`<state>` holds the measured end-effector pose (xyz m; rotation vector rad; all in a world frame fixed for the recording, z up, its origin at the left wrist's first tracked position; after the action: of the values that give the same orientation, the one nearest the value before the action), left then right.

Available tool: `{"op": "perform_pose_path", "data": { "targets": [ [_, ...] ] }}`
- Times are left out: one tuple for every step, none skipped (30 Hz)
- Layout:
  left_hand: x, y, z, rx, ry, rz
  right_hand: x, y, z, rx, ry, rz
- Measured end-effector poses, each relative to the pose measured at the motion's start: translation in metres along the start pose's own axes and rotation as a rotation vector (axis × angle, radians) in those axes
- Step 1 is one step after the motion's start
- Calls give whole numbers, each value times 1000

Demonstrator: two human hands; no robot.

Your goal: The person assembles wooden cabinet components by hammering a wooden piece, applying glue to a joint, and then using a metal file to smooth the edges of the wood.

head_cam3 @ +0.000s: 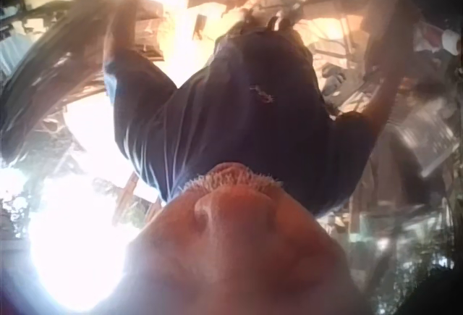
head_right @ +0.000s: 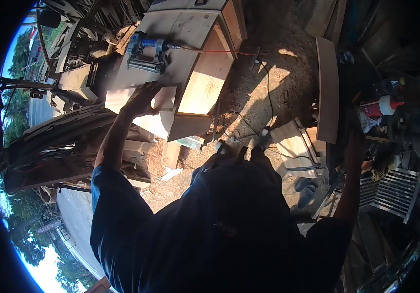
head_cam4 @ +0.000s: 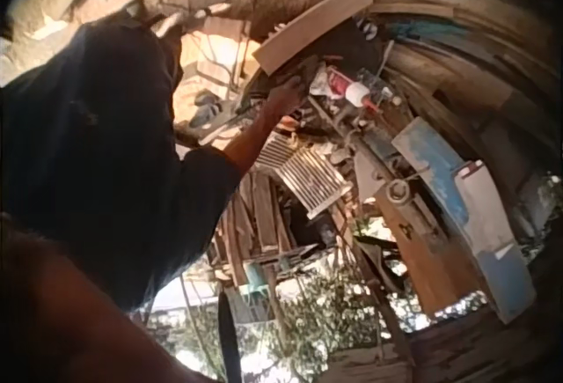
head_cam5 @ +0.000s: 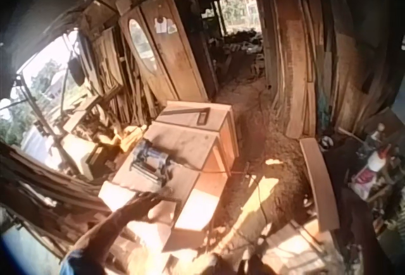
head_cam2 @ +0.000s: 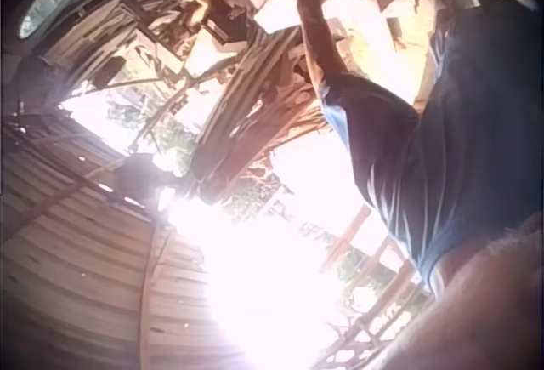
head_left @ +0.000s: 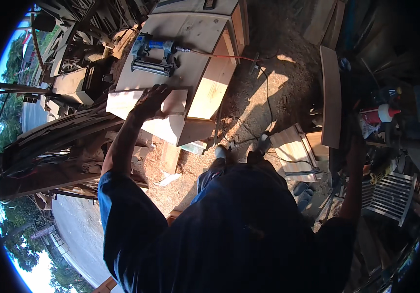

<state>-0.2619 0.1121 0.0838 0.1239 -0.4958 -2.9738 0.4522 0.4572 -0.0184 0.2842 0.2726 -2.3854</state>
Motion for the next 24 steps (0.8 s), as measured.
{"op": "perform_pose_path", "data": {
  "targets": [
    [-1, 6, 1, -7, 1, -10, -3, -2, 5, -1, 9, -9],
    [-3, 16, 3, -64, 17, -63, -5, -5, 9, 100, -54, -88],
    [-8, 28, 5, -114, 36, -116, -6, -5, 14, 206, -120, -167],
    [-17, 37, 15, -104, 92, -129, 5, -10, 30, 239, -156, -227],
    [-29, 47, 21, -9, 26, -54, 18, -10, 42, 240, -153, -240],
    [-31, 49, 26, -1, -12, -74, 27, -3, 58, 131, -213, -286],
    [-30, 43, 17, -16, -28, -130, 32, 12, 68, 37, -161, -331],
    [-28, 46, 9, -34, -47, -172, 45, 19, 77, -56, -130, -359],
    [-25, 47, 3, -54, -68, -212, 60, 25, 84, -49, -119, -387],
    [-24, 51, 4, -57, -101, -242, 88, 28, 98, -159, -255, -414],
    [-18, 54, -7, -78, -116, -278, 117, 32, 116, -274, -368, -433],
    [-14, 53, -11, -93, -133, -319, 144, 43, 131, -289, -188, -318],
    [-11, 53, -17, -101, -152, -354, 177, 52, 154, -333, -724, -480],
    [-8, 52, -20, -113, -176, -397, 213, 58, 172, -332, -884, -610],
    [-8, 48, -25, -133, -193, -445, 239, 74, 170, -448, -1027, -669],
    [-5, 48, -27, -164, -204, -466, 271, 82, 172, -576, -1182, -710],
    [-2, 49, -34, -206, -210, -487, 301, 90, 179, -610, -1285, -752],
    [2, 45, -46, -271, -177, -502, 334, 92, 198, -649, -1368, -794],
    [11, 54, -48, -266, -193, -511, 369, 91, 216, -691, -1480, -816],
    [20, 58, -54, -152, -224, -447, 393, 94, 230, -534, -1557, -909],
    [29, 57, -59, -44, -259, -385, 416, 100, 244, -373, -1621, -1000],
    [43, 57, -67, -122, -291, -448, 438, 105, 243, -372, -1539, -939],
    [26, 55, -60, -110, -294, -483, 464, 109, 245, -396, -1764, -1049],
    [-7, 57, -37, -116, -101, -500, 487, 117, 235, -469, -1761, -1033]
  ]
}}
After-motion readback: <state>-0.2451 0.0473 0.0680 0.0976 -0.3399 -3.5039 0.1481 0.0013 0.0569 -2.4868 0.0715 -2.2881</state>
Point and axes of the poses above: each hand's wrist, its own y-axis away from the middle knuckle, its own z-axis out of the back of the hand, x = y × z, the point moved 1 cm from there along -y, towards the middle knuckle, and after that the axes turned 5 degrees about y, right-handed, at the moved point
